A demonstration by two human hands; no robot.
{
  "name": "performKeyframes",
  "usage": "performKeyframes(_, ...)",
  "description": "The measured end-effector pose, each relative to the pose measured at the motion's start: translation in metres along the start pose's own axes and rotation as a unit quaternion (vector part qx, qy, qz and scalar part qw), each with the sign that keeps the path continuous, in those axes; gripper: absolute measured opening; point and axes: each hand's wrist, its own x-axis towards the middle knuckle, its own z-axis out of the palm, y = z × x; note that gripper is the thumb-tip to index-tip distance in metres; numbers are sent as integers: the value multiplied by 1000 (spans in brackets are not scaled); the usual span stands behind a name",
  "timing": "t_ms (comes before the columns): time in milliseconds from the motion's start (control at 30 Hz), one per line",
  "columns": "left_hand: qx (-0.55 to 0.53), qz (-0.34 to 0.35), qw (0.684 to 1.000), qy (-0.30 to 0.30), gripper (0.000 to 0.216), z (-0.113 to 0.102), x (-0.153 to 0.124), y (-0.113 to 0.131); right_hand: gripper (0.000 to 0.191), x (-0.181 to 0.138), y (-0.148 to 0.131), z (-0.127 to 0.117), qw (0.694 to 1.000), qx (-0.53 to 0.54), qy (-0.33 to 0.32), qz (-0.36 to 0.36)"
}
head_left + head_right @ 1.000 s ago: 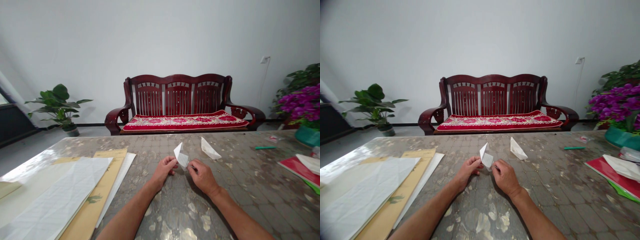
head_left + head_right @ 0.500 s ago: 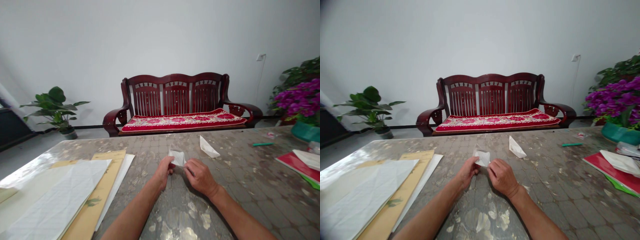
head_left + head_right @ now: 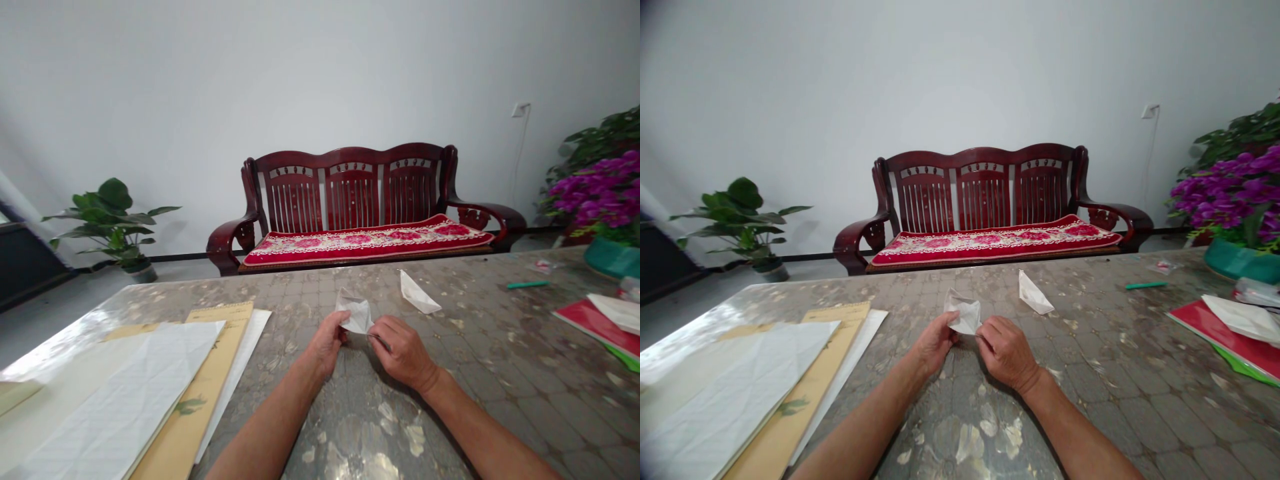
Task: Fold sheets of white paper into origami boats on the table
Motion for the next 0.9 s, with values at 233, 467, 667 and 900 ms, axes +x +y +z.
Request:
performKeyframes(233, -47, 28, 998, -14, 34, 2, -4, 1, 16, 0, 2, 1, 1000, 6, 11, -2)
performKeyframes(467, -104, -3, 994, 44, 40, 5, -4, 8, 14, -2, 6, 0, 1000, 3, 21, -4)
performKeyframes(667, -94, -22, 990, 104, 35, 4, -2, 10, 14, -3, 7, 0, 1000, 6, 25, -9)
performKeyframes(900, -114, -57, 985, 120, 23, 3, -4, 19, 14, -3, 7, -1, 1000, 10, 24, -17)
